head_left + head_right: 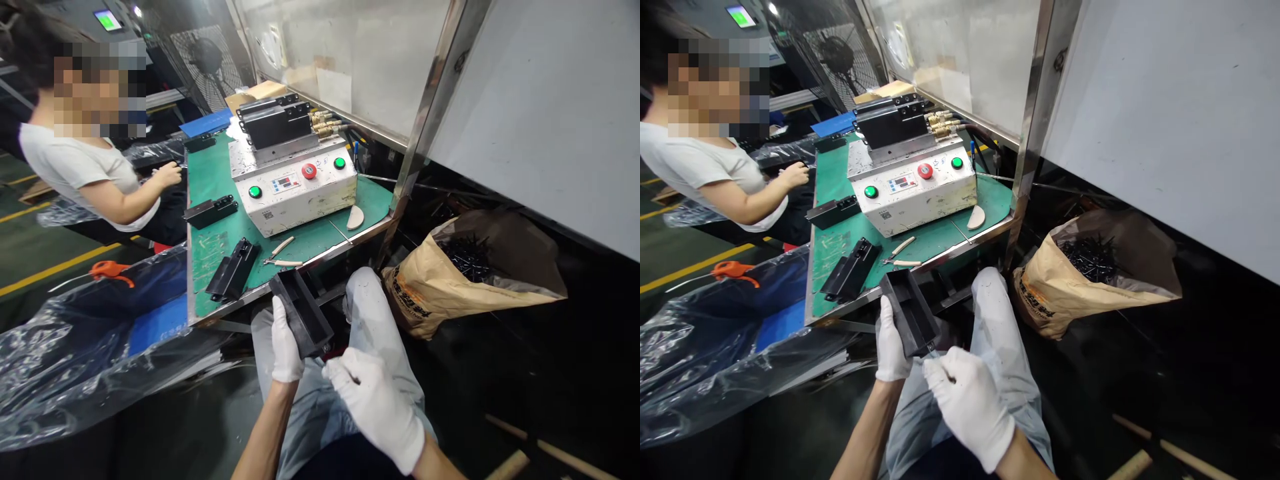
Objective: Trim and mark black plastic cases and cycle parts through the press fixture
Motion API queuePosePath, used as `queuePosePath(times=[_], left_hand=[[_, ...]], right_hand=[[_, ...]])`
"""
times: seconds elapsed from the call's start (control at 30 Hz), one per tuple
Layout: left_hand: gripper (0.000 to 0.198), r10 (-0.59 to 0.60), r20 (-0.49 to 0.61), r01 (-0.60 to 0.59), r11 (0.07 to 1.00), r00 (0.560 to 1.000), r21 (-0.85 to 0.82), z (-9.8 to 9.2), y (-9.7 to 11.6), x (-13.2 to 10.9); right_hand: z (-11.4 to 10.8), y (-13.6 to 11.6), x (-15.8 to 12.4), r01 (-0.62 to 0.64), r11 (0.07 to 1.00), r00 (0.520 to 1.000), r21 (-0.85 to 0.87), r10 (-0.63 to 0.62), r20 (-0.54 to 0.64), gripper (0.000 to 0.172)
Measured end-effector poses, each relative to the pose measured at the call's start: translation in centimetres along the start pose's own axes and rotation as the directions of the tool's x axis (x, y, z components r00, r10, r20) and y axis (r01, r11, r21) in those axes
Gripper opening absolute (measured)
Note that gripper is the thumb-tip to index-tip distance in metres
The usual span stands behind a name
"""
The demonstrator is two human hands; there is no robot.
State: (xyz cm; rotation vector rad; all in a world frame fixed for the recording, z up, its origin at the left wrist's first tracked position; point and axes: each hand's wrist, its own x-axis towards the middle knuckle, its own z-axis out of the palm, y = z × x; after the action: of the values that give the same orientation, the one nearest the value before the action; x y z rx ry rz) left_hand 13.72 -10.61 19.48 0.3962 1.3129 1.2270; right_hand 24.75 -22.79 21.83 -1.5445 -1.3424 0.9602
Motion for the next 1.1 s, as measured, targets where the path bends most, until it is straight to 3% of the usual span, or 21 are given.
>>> queuePosePath(times=[0.07, 0.2, 0.43, 0.57, 0.67, 0.87, 1.1], left_hand=[[0.041, 0.027, -0.008, -0.027, 0.997, 1.0, 0.073, 0.2, 0.4, -0.5], [0.034, 0.118, 0.034, -0.122, 0.974, 0.992, 0.192, 0.4, 0.9, -1.5], [0.031, 0.032, 0.182, -0.054, 0.992, 0.983, 0.118, 1.2, 1.9, -3.5], [0.037, -0.014, 0.253, -0.027, 0.987, 0.967, 0.156, 0.6, 1.6, -3.7], [0.039, -0.069, 0.318, 0.028, 0.991, 0.946, 0.133, -0.7, 0.1, -3.4], [0.044, -0.164, 0.347, 0.107, 0.978, 0.923, 0.178, -2.6, -2.3, -3.9], [0.046, -0.092, 0.357, -0.017, 0.956, 0.93, 0.293, -3.7, -2.9, -4.1]], right_hand=[[-1.3, 0.4, 0.9, 0.084, 0.99, 0.996, -0.112, -0.087, -0.029, 0.039], [-2.9, 1.3, 2.4, 0.221, 0.933, 0.975, -0.285, -0.218, 0.045, 0.03], [-2.6, 1.8, 2.8, 0.345, 0.811, 0.937, -0.473, -0.328, 0.122, 0.04], [-2.3, 1.9, 3.0, 0.316, 0.812, 0.942, -0.491, -0.33, 0.061, 0.043], [-2.6, 1.7, 3.6, 0.261, 0.832, 0.949, -0.49, -0.313, -0.027, 0.044], [-3.8, 1.5, 5.3, 0.232, 0.825, 0.943, -0.516, -0.321, -0.089, 0.048], [-3.3, 1.5, 6.3, 0.172, 0.86, 0.933, -0.481, -0.299, -0.2, 0.05]])
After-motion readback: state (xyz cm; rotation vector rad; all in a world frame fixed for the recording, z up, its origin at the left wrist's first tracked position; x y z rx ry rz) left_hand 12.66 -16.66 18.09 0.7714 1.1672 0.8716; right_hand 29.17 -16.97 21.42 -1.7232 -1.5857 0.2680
